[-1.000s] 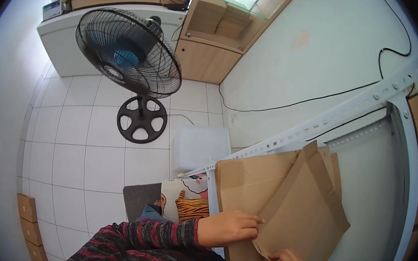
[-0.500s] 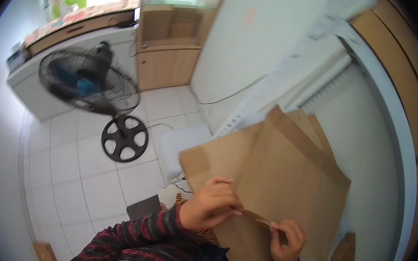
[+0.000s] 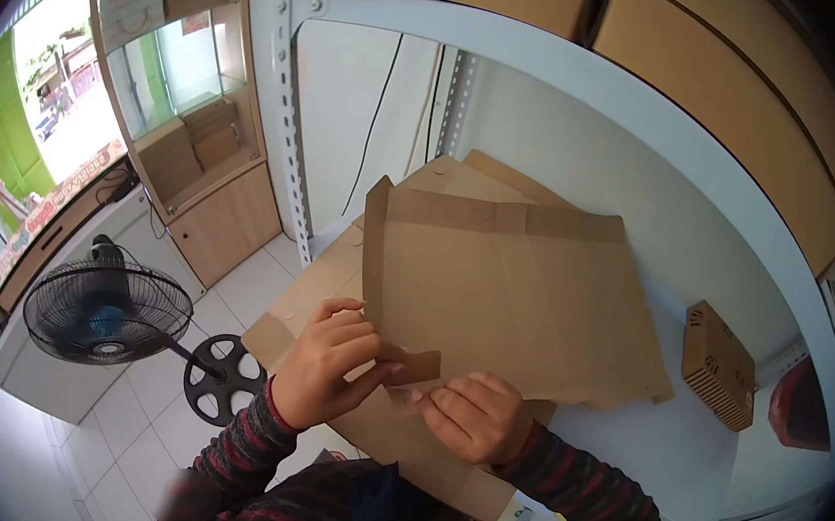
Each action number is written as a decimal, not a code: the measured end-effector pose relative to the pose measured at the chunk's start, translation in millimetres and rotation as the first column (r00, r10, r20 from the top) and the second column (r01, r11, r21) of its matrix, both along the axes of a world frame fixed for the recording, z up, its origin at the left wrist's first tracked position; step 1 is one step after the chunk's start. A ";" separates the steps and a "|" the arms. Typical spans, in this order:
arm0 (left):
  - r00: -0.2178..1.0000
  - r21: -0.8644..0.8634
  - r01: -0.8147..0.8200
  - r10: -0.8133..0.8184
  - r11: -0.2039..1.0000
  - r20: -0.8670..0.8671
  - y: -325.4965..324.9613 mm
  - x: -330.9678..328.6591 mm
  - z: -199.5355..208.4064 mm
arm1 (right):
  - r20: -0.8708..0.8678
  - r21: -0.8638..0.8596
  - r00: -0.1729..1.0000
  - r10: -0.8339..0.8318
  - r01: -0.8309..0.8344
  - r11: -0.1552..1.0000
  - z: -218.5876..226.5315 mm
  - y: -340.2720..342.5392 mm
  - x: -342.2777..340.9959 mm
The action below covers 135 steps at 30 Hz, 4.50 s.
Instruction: The person assembles flat cardboard boxes by folding flaps and securing them with adhesive tape. They handle multiple boxes, folding each one into a three-dimensional shape and taping the seams to complete the assembly.
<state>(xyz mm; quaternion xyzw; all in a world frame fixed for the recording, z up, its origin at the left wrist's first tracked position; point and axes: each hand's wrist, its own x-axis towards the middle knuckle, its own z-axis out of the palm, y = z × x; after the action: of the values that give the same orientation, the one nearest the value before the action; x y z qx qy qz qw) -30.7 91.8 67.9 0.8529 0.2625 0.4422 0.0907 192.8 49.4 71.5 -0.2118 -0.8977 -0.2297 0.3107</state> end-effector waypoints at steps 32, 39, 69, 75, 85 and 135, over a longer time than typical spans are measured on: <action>0.973 -0.314 0.084 -0.146 0.946 -0.178 5.8 18.1 -4.6 | -0.064 0.181 0.995 0.071 -0.059 0.982 -28.7 25.1 22.6; 0.983 -0.334 0.089 -0.137 0.938 -0.121 3.5 17.4 -3.7 | -0.081 0.115 0.994 0.079 -0.070 0.991 -26.6 25.1 29.2; 0.989 -0.336 0.099 -0.129 0.937 -0.067 9.8 16.6 -10.8 | -0.135 0.026 0.986 0.094 -0.091 0.995 -32.8 31.8 25.1; 0.984 -0.350 0.110 -0.151 0.930 -0.091 9.6 15.2 -8.6 | -0.148 0.010 0.983 0.107 -0.106 0.994 -33.8 31.8 25.8; 0.989 -0.360 0.116 -0.139 0.926 -0.039 7.7 16.4 -9.9 | -0.176 0.030 0.980 0.092 -0.088 0.996 -35.5 33.1 25.2; 0.973 -0.178 -0.098 0.057 0.979 -0.222 -3.1 27.7 -22.7 | -0.160 -0.444 0.985 -0.067 -0.011 0.896 -16.9 32.6 20.4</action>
<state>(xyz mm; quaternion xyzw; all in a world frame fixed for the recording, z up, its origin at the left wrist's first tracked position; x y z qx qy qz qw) -3.0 88.7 45.3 0.8724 0.3448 0.3235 0.1243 213.2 82.0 54.6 -0.3088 -0.8932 -0.0045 0.3268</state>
